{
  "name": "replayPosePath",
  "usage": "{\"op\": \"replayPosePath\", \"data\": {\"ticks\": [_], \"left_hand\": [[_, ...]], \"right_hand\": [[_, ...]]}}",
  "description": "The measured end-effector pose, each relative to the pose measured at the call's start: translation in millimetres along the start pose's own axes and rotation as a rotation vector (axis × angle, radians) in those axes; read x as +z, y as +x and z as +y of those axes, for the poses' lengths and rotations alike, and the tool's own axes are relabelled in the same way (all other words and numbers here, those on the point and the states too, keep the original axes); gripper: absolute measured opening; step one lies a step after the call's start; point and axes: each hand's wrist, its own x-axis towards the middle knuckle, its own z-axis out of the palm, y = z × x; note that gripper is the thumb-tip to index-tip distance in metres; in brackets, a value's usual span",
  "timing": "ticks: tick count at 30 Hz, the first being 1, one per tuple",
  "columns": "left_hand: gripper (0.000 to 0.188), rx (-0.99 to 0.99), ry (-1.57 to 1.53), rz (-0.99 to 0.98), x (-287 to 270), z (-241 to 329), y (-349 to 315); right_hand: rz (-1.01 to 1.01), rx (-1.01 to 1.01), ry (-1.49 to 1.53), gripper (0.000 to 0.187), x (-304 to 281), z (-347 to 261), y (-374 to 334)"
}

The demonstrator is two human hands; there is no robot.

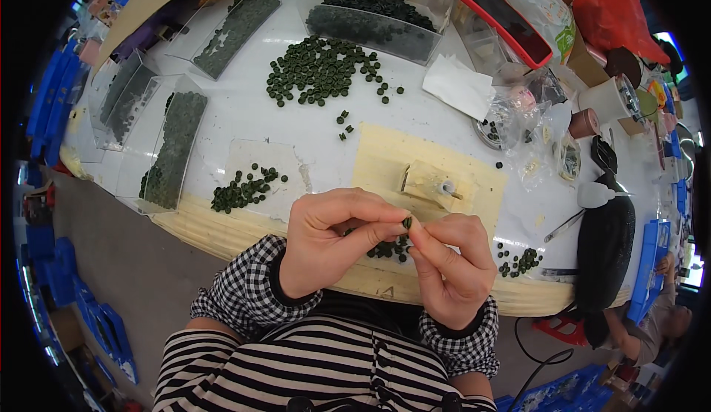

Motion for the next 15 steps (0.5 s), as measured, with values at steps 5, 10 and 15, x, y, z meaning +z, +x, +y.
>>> {"op": "replayPosePath", "data": {"ticks": [5, 10, 15], "left_hand": [[0.019, 0.001, -0.017, -0.007, -0.7, -0.1, -0.6], [0.019, -0.004, -0.006, 0.001, 0.2, 0.8, -0.7], [0.019, -0.007, -0.017, 0.002, -0.1, -0.2, -0.9]], "right_hand": [[-0.010, -0.004, -0.006, 0.038, -0.6, -0.2, 0.2], [-0.013, -0.004, -0.014, 0.037, -0.5, -0.8, 1.2], [-0.013, 0.005, -0.015, 0.036, -0.1, -1.0, 0.9]]}}
